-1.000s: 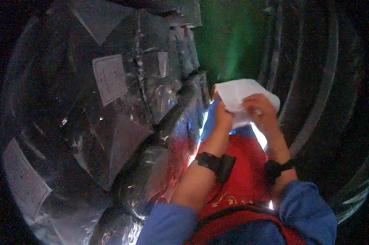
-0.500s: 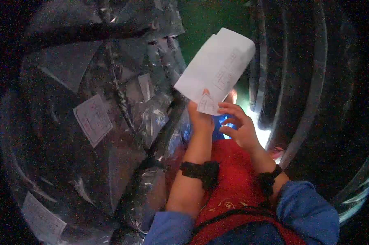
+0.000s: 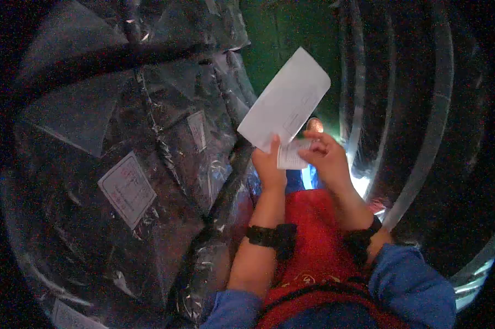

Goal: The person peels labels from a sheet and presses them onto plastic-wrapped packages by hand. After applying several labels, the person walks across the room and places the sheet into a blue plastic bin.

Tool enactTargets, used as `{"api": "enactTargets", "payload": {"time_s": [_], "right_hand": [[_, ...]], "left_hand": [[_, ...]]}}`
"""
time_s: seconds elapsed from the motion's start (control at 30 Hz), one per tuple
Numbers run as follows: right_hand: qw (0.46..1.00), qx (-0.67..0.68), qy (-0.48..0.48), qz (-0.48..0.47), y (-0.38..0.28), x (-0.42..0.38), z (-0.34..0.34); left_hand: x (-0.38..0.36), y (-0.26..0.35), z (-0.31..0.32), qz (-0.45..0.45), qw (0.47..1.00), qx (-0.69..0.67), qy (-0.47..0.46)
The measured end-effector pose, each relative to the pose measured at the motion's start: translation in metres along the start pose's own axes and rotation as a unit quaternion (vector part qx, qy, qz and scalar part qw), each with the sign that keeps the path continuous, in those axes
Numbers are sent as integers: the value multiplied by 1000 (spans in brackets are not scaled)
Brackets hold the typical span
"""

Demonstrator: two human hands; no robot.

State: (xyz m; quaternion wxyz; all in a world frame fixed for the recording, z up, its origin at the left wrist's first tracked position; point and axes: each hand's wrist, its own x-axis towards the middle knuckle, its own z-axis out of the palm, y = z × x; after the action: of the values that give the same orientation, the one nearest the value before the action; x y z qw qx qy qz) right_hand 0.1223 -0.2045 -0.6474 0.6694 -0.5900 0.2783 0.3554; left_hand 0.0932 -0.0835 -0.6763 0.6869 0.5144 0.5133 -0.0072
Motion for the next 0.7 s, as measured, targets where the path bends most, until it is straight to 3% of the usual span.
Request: {"api": "enactTargets", "payload": {"time_s": [0.03, 0.1, 0.13, 0.23, 0.27, 0.43, 0.7], "right_hand": [[997, -64, 15, -32, -6, 8, -2], [995, -53, 42, -79, -12, 27, 2], [995, -60, -6, -78, -16, 42, 10], [996, -4, -77, -54, -3, 120, 67], [995, -32, -78, -60, 13, 143, 86], [985, -81, -99, -115, 50, 200, 156], [984, -47, -117, -126, 71, 214, 166]], "left_hand": [[0, -6, -3, 5, 1000, -19, 11], [0, -52, -23, 19, 979, 193, 65], [2, -76, -28, 27, 951, 295, 91], [21, -120, -36, 46, 851, 522, -36], [15, -125, -40, 26, 838, 542, -56], [-7, -122, -49, -119, 871, 476, -28], [10, -126, -34, -172, 905, 388, -12]]}}
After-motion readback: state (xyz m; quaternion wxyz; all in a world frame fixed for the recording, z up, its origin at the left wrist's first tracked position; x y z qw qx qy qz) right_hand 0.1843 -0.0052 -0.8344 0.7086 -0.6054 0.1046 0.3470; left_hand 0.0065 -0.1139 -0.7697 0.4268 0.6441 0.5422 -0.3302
